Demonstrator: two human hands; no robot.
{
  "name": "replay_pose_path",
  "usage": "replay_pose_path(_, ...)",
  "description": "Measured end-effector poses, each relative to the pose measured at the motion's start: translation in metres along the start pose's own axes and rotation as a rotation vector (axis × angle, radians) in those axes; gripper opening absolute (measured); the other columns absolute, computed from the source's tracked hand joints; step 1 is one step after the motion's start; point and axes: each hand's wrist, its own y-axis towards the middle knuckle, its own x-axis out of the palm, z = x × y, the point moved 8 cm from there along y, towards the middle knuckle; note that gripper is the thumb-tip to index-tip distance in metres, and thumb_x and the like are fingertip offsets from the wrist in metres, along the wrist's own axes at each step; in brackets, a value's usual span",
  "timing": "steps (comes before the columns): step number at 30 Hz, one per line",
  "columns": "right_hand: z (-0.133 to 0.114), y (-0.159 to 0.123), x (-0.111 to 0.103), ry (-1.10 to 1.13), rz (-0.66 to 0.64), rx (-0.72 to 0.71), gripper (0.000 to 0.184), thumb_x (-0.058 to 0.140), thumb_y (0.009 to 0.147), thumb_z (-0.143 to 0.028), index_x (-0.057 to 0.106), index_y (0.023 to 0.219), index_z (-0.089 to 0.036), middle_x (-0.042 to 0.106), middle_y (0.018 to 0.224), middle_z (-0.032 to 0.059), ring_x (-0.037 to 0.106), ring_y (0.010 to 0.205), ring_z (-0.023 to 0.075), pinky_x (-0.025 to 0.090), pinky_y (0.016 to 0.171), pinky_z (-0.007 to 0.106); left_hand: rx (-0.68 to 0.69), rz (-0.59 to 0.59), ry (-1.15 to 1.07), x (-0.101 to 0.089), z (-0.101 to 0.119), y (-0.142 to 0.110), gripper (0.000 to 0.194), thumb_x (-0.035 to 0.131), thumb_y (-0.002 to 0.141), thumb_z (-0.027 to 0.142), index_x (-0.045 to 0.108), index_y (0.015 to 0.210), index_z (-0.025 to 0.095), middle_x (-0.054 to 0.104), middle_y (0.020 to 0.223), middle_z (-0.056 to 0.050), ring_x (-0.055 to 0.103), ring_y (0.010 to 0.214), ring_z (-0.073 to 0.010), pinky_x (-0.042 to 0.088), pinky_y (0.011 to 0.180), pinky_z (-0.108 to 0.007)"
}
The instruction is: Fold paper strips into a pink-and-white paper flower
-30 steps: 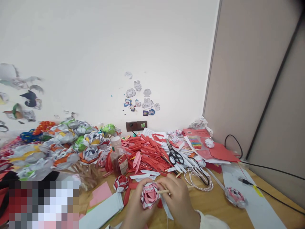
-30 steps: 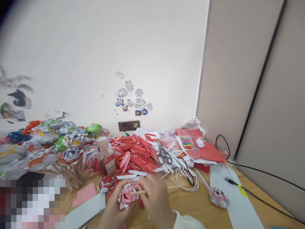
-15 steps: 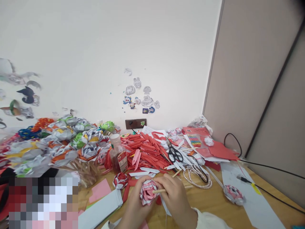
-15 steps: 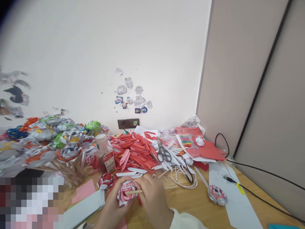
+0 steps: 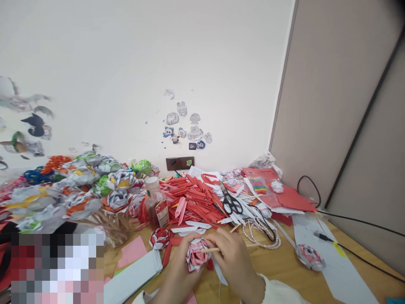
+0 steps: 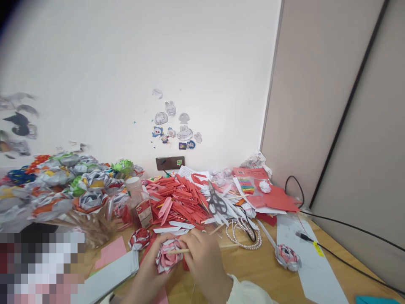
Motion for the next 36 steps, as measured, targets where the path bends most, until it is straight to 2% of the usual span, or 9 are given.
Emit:
replay_pose_path(3, 0.001, 0.001, 0.000, 0.046, -0.011, 0.016, 0.017, 0.049, 0.080, -0.009, 0.062, 0.083, -0.020, 0.062, 0.073, 0.0017, 0.055, 0.064, 0.0166, 0.032, 0.057, 0.025, -0.007, -0.023, 0.012, 0.000, -0.001, 0.000, 0.039, 0.055, 0.070, 0.007, 0.052, 0.105, 0.023, 0.066, 0.101, -0.005, 0.062, 0.093, -0.0195, 0.049, 0.082, -0.031)
replay_pose_path(6, 0.009, 0.005, -0.001, 0.191, -0.030, 0.116, 0.016, 0.054, 0.075, -0.007, 0.063, 0.079, -0.019, 0.063, 0.074, 0.0007, 0.057, 0.067, 0.0155, 0.035, 0.060, 0.023, 0.003, -0.048, 0.007, 0.001, -0.001, 0.002, 0.040, 0.056, 0.069, 0.008, 0.051, 0.106, 0.023, 0.066, 0.101, -0.005, 0.062, 0.095, -0.0200, 0.049, 0.081, -0.030)
replay_pose_path(9, 0.014, 0.009, 0.001, 0.281, -0.099, 0.176, 0.012, 0.058, 0.074, -0.008, 0.063, 0.074, -0.019, 0.062, 0.068, -0.0006, 0.055, 0.063, 0.0138, 0.034, 0.057, 0.022, 0.023, -0.084, -0.022, 0.004, -0.004, 0.004, 0.041, 0.057, 0.067, 0.007, 0.053, 0.105, 0.021, 0.067, 0.101, -0.006, 0.063, 0.094, -0.0208, 0.050, 0.078, -0.028)
replay_pose_path(13, 0.019, 0.011, 0.005, 0.349, -0.182, 0.208, 0.011, 0.059, 0.073, -0.007, 0.063, 0.070, -0.018, 0.060, 0.065, -0.0014, 0.054, 0.061, 0.0132, 0.033, 0.054, 0.021, 0.076, -0.099, -0.081, 0.006, -0.003, 0.004, 0.035, 0.059, 0.065, 0.010, 0.057, 0.099, 0.020, 0.069, 0.093, -0.006, 0.065, 0.081, -0.0203, 0.051, 0.071, -0.027)
replay_pose_path(17, 0.023, 0.009, 0.009, 0.470, -0.216, 0.290, 0.006, 0.060, 0.075, -0.012, 0.064, 0.073, -0.017, 0.060, 0.066, -0.0012, 0.054, 0.059, 0.0126, 0.036, 0.053, 0.020, 0.019, -0.124, -0.057, 0.007, -0.004, 0.004, 0.040, 0.057, 0.066, 0.008, 0.055, 0.104, 0.021, 0.068, 0.099, -0.006, 0.064, 0.088, -0.0204, 0.050, 0.077, -0.028)
replay_pose_path(22, 0.021, 0.012, 0.002, 0.416, -0.167, 0.264, 0.004, 0.061, 0.076, -0.016, 0.065, 0.075, -0.017, 0.062, 0.071, 0.0005, 0.055, 0.065, 0.0139, 0.038, 0.059, 0.022, -0.005, -0.118, -0.058, 0.003, -0.003, 0.004, 0.043, 0.058, 0.065, 0.006, 0.057, 0.105, 0.020, 0.068, 0.102, -0.007, 0.062, 0.095, -0.0227, 0.049, 0.082, -0.031)
replay_pose_path(25, 0.016, 0.013, 0.000, 0.391, -0.209, 0.200, 0.007, 0.060, 0.078, -0.014, 0.065, 0.077, -0.018, 0.062, 0.071, 0.0001, 0.055, 0.067, 0.0139, 0.037, 0.061, 0.022, -0.019, -0.130, -0.064, 0.002, 0.001, 0.003, 0.045, 0.057, 0.066, 0.005, 0.058, 0.108, 0.021, 0.066, 0.107, -0.007, 0.059, 0.103, -0.0241, 0.048, 0.086, -0.032)
replay_pose_path(30, 0.019, 0.010, 0.004, 0.501, -0.294, 0.242, 0.007, 0.060, 0.081, -0.019, 0.065, 0.078, -0.018, 0.063, 0.074, 0.0001, 0.056, 0.068, 0.0135, 0.039, 0.060, 0.020, -0.020, -0.227, -0.067, 0.008, 0.007, 0.001, 0.046, 0.057, 0.067, 0.003, 0.056, 0.110, 0.021, 0.065, 0.109, -0.007, 0.059, 0.101, -0.0225, 0.047, 0.086, -0.032)
replay_pose_path(36, 0.026, 0.012, -0.003, 0.338, -0.165, 0.250, 0.003, 0.066, 0.074, -0.014, 0.067, 0.076, -0.017, 0.062, 0.067, -0.0009, 0.053, 0.061, 0.0127, 0.035, 0.056, 0.021, -0.004, -0.188, -0.026, 0.006, 0.002, 0.004, 0.044, 0.056, 0.067, 0.004, 0.053, 0.107, 0.021, 0.064, 0.108, -0.008, 0.059, 0.100, -0.0217, 0.047, 0.086, -0.031)
